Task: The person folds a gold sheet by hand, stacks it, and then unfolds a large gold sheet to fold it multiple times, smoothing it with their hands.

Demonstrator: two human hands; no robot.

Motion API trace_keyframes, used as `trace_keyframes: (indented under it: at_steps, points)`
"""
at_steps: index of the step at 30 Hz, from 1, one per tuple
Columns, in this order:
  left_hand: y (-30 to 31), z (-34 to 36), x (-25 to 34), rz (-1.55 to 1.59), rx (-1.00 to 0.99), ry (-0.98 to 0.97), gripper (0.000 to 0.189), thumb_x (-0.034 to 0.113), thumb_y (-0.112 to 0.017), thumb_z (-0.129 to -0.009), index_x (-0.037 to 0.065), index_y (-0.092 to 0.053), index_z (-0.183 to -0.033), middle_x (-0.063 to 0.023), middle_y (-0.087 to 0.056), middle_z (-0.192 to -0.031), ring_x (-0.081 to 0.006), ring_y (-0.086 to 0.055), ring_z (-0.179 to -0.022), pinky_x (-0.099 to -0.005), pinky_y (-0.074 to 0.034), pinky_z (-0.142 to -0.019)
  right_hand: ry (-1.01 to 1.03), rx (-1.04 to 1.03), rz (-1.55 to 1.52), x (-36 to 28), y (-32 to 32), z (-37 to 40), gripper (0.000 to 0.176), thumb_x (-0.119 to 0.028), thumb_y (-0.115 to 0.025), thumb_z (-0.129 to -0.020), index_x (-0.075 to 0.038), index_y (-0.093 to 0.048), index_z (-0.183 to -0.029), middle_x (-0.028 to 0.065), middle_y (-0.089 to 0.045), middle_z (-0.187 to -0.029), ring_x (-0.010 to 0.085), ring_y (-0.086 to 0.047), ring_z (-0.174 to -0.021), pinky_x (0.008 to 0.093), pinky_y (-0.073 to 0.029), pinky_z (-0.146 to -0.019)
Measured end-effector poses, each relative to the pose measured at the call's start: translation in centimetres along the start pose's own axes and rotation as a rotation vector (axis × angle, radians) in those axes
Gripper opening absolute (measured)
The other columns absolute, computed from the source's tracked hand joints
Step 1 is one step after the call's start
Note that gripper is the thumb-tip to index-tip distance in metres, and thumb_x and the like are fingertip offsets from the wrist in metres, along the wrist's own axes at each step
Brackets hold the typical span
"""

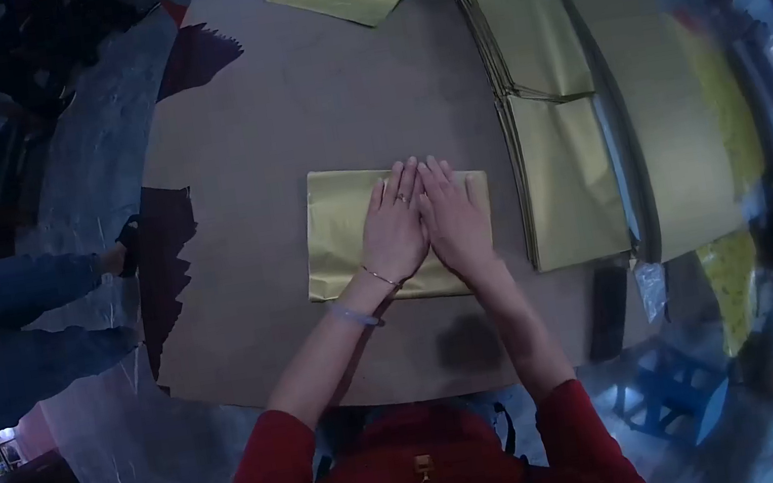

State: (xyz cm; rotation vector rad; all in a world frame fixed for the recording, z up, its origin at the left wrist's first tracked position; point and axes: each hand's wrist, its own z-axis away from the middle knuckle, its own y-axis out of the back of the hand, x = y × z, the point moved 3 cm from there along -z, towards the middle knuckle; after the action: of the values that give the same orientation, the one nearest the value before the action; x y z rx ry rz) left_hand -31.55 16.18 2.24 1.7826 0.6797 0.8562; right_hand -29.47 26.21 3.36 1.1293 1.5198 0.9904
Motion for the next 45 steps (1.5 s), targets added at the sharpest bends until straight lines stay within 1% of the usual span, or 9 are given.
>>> trace_keyframes:
  at_steps: [1, 4, 9, 17, 23, 28, 32, 38, 45]
  points:
    - [0.0, -0.1, -0.1, 0.084, 0.004, 0.004, 0.052, 0.024, -0.037, -0.091, 0.000, -0.032, -0.137, -0.0152, -0.029, -0.144, -0.0296, -0.026, -0.134, -0.0444, -0.024, -0.108, -0.005, -0.008, -0.023, 0.3, -0.2, 0.1, 0.045, -0.026, -0.038, -0.095, -0.006, -0.037, -0.135, 0.0099, -0.035, -0.142, 0.0255, -0.029, -0.133, 0.0443, -0.022, -0.109]
    - [0.3, 0.0, 0.1, 0.115, 0.048, 0.004, 0.051, 0.025, -0.040, -0.090, 0.000, -0.035, -0.135, -0.0150, -0.032, -0.143, -0.0294, -0.028, -0.133, -0.0443, -0.025, -0.107, -0.024, -0.013, -0.094, 1.4, -0.5, 0.6, 0.046, -0.028, -0.036, -0.096, -0.005, -0.036, -0.136, 0.0099, -0.033, -0.143, 0.0251, -0.029, -0.134, 0.0445, -0.021, -0.109]
    - [0.2, 0.0, 0.1, 0.103, 0.100, -0.007, 0.055, 0.031, -0.046, -0.089, 0.000, -0.037, -0.133, -0.0156, -0.036, -0.140, -0.0300, -0.031, -0.131, -0.0443, -0.026, -0.106, -0.095, 0.102, 0.061, 3.0, -0.7, 1.3, 0.046, -0.028, -0.037, -0.095, -0.004, -0.036, -0.135, 0.0115, -0.033, -0.143, 0.0264, -0.031, -0.132, 0.0447, -0.026, -0.107]
    - [0.4, 0.2, -0.5, 0.150, 0.069, -0.032, 0.062, 0.041, -0.044, -0.091, 0.001, -0.032, -0.136, -0.0162, -0.033, -0.142, -0.0298, -0.029, -0.132, -0.0422, -0.025, -0.107, -0.124, 0.095, 0.113, 3.2, -0.6, 1.3, 0.048, -0.029, -0.033, -0.096, -0.004, -0.035, -0.136, 0.0109, -0.031, -0.144, 0.0255, -0.029, -0.133, 0.0458, -0.024, -0.108]
    - [1.1, 0.9, -2.8, 0.089, 0.013, 0.010, 0.060, 0.043, -0.039, -0.092, 0.003, -0.032, -0.137, -0.0118, -0.031, -0.144, -0.0259, -0.028, -0.133, -0.0411, -0.024, -0.108, -0.150, 0.053, 0.085, 3.5, -0.6, 1.4, 0.050, -0.030, -0.032, -0.096, -0.004, -0.032, -0.138, 0.0100, -0.028, -0.145, 0.0241, -0.026, -0.135, 0.0459, -0.020, -0.110]
    - [2.2, 1.6, -6.0, 0.109, -0.008, 0.109, 0.057, 0.039, -0.039, -0.093, 0.003, -0.030, -0.138, -0.0127, -0.030, -0.144, -0.0293, -0.027, -0.133, -0.0435, -0.024, -0.108, -0.123, 0.072, 0.107, 3.5, -0.7, 1.4, 0.049, -0.029, -0.033, -0.095, -0.004, -0.031, -0.138, 0.0104, -0.029, -0.145, 0.0248, -0.026, -0.134, 0.0460, -0.021, -0.109]
    - [3.4, 2.3, -7.9, -0.003, -0.065, 0.181, 0.060, 0.040, -0.039, -0.093, 0.004, -0.027, -0.139, -0.0104, -0.027, -0.146, -0.0255, -0.023, -0.136, -0.0428, -0.019, -0.110, -0.133, 0.081, 0.116, 3.6, -0.7, 1.4, 0.049, -0.029, -0.033, -0.095, -0.005, -0.032, -0.138, 0.0102, -0.030, -0.145, 0.0250, -0.028, -0.134, 0.0459, -0.023, -0.108]
    - [3.1, 2.5, -9.1, -0.044, -0.067, 0.146, 0.061, 0.043, -0.036, -0.093, 0.004, -0.027, -0.139, -0.0104, -0.026, -0.147, -0.0257, -0.021, -0.136, -0.0443, -0.018, -0.110, -0.148, 0.069, 0.094, 3.5, -0.9, 1.4, 0.049, -0.029, -0.033, -0.095, -0.006, -0.031, -0.139, 0.0091, -0.029, -0.145, 0.0238, -0.025, -0.135, 0.0453, -0.020, -0.110]
    - [3.7, 2.3, -8.6, -0.057, -0.043, 0.107, 0.061, 0.041, -0.042, -0.091, 0.003, -0.030, -0.137, -0.0118, -0.030, -0.144, -0.0265, -0.025, -0.135, -0.0441, -0.019, -0.110, -0.139, 0.092, 0.120, 3.5, -1.0, 1.4, 0.050, -0.031, -0.032, -0.095, -0.006, -0.031, -0.138, 0.0087, -0.029, -0.145, 0.0227, -0.025, -0.135, 0.0449, -0.019, -0.110]
